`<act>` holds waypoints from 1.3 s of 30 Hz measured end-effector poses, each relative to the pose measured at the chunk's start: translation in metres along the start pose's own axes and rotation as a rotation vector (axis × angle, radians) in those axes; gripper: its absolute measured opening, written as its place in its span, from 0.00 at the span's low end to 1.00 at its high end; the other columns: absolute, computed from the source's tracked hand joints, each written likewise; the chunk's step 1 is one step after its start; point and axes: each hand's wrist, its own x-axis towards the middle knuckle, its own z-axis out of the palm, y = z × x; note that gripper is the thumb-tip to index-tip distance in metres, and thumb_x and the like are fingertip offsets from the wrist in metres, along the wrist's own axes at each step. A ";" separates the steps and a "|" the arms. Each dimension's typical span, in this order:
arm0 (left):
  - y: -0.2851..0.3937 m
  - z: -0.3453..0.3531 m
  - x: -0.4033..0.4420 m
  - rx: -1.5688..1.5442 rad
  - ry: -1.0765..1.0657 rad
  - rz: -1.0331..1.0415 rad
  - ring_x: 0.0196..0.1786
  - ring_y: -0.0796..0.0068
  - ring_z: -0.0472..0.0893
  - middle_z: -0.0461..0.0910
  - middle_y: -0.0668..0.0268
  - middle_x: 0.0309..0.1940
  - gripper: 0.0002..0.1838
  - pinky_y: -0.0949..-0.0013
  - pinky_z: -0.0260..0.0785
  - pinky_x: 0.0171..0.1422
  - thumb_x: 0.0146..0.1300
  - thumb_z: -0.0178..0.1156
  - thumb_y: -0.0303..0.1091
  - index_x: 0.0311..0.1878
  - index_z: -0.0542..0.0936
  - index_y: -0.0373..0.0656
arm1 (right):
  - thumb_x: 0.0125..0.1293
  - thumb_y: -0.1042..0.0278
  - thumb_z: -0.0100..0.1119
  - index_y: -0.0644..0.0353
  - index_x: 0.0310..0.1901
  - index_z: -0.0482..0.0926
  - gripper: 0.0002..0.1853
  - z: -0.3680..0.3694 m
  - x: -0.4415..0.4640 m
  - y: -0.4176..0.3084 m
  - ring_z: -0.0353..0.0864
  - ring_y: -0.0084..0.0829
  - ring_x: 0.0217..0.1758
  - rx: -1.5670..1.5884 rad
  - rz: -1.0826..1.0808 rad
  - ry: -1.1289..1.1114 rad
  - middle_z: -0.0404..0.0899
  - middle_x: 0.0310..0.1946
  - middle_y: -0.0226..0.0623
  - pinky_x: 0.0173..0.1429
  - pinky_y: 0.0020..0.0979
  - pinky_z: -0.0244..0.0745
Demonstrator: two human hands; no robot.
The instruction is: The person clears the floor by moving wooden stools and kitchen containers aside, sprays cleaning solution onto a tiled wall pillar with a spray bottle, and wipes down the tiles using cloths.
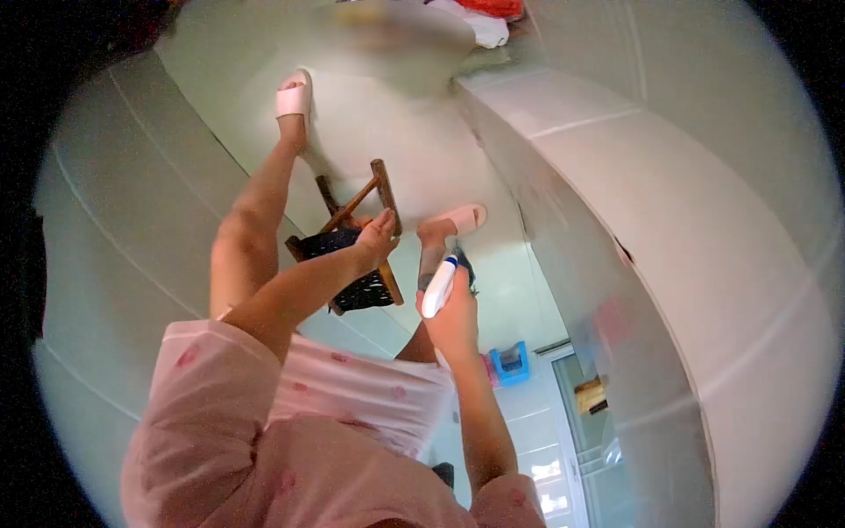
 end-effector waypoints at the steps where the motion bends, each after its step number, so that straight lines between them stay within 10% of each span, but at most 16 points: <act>1: 0.003 0.004 0.009 0.062 -0.165 0.044 0.61 0.55 0.75 0.78 0.55 0.57 0.26 0.41 0.66 0.60 0.64 0.57 0.43 0.64 0.74 0.47 | 0.51 0.73 0.70 0.63 0.53 0.67 0.28 0.006 0.008 0.002 0.83 0.46 0.47 0.043 -0.008 0.010 0.80 0.44 0.49 0.50 0.39 0.76; 5: 0.009 0.037 0.024 -0.001 -0.494 -0.023 0.58 0.53 0.77 0.79 0.59 0.56 0.28 0.41 0.66 0.57 0.65 0.57 0.45 0.67 0.71 0.48 | 0.52 0.74 0.70 0.63 0.54 0.67 0.29 0.016 0.030 0.008 0.79 0.40 0.48 0.170 -0.041 0.016 0.78 0.46 0.46 0.53 0.36 0.74; 6: -0.002 0.042 0.009 -0.017 -0.374 -0.006 0.48 0.51 0.81 0.82 0.56 0.47 0.18 0.38 0.70 0.45 0.60 0.61 0.42 0.51 0.84 0.44 | 0.52 0.73 0.71 0.64 0.56 0.65 0.31 0.018 0.037 0.009 0.80 0.43 0.51 0.185 -0.062 0.003 0.78 0.49 0.49 0.54 0.38 0.75; 8: -0.029 0.054 0.003 -0.155 -0.608 -0.014 0.49 0.49 0.81 0.82 0.56 0.47 0.19 0.36 0.70 0.46 0.60 0.62 0.41 0.52 0.83 0.45 | 0.52 0.72 0.72 0.63 0.56 0.65 0.31 0.022 0.049 0.007 0.80 0.41 0.51 0.254 -0.170 0.033 0.78 0.48 0.48 0.55 0.36 0.74; 12: -0.066 0.092 0.005 -0.317 -0.732 -0.096 0.68 0.51 0.68 0.69 0.58 0.67 0.27 0.37 0.62 0.64 0.61 0.62 0.43 0.65 0.74 0.55 | 0.50 0.73 0.72 0.59 0.51 0.70 0.27 0.015 0.051 -0.005 0.67 0.29 0.48 0.374 -0.342 0.014 0.70 0.44 0.35 0.53 0.30 0.66; 15: -0.143 0.013 0.021 -0.542 -0.380 0.227 0.69 0.54 0.67 0.66 0.56 0.70 0.31 0.55 0.59 0.71 0.63 0.59 0.48 0.68 0.70 0.47 | 0.49 0.70 0.73 0.58 0.51 0.70 0.27 0.014 0.059 -0.005 0.68 0.27 0.47 0.562 -0.440 0.047 0.70 0.44 0.32 0.53 0.31 0.66; 19: -0.187 -0.150 -0.011 -0.589 -0.194 0.031 0.65 0.56 0.71 0.75 0.53 0.61 0.27 0.60 0.61 0.69 0.57 0.59 0.35 0.61 0.74 0.39 | 0.48 0.73 0.71 0.58 0.49 0.69 0.26 -0.003 0.064 0.014 0.67 0.27 0.49 0.653 -0.533 0.098 0.69 0.44 0.32 0.55 0.30 0.65; 22: -0.179 -0.182 -0.036 -0.887 0.288 0.258 0.62 0.64 0.73 0.77 0.57 0.56 0.27 0.64 0.63 0.65 0.52 0.58 0.29 0.59 0.74 0.38 | 0.47 0.71 0.72 0.58 0.49 0.69 0.27 -0.007 0.071 0.031 0.67 0.27 0.48 0.753 -0.688 0.215 0.69 0.44 0.32 0.54 0.31 0.65; 25: -0.159 -0.180 -0.042 -1.456 0.005 0.379 0.58 0.75 0.72 0.76 0.67 0.52 0.26 0.69 0.61 0.66 0.54 0.55 0.20 0.59 0.73 0.43 | 0.47 0.70 0.73 0.58 0.50 0.69 0.28 -0.006 0.064 0.051 0.67 0.28 0.47 0.799 -0.738 0.285 0.69 0.43 0.32 0.54 0.31 0.65; 31: -0.103 -0.173 -0.090 -1.642 0.539 0.046 0.53 0.78 0.73 0.77 0.68 0.49 0.22 0.71 0.67 0.59 0.64 0.65 0.33 0.59 0.71 0.41 | 0.50 0.71 0.72 0.58 0.51 0.70 0.27 0.002 0.011 0.068 0.69 0.28 0.41 0.667 -0.621 0.670 0.70 0.40 0.31 0.47 0.31 0.68; 35: -0.051 -0.188 -0.134 -1.314 0.844 0.146 0.48 0.70 0.77 0.79 0.67 0.42 0.34 0.65 0.70 0.53 0.53 0.72 0.29 0.65 0.70 0.45 | 0.48 0.63 0.76 0.63 0.53 0.68 0.33 0.022 0.012 0.085 0.77 0.41 0.47 0.449 -0.514 0.828 0.76 0.43 0.46 0.50 0.38 0.72; 39: -0.024 -0.190 -0.164 -0.298 0.873 0.191 0.47 0.57 0.76 0.76 0.57 0.38 0.18 0.60 0.71 0.53 0.48 0.72 0.30 0.45 0.85 0.44 | 0.44 0.56 0.80 0.66 0.55 0.65 0.42 0.022 -0.048 0.068 0.79 0.53 0.47 0.293 -0.633 0.734 0.78 0.43 0.56 0.50 0.43 0.74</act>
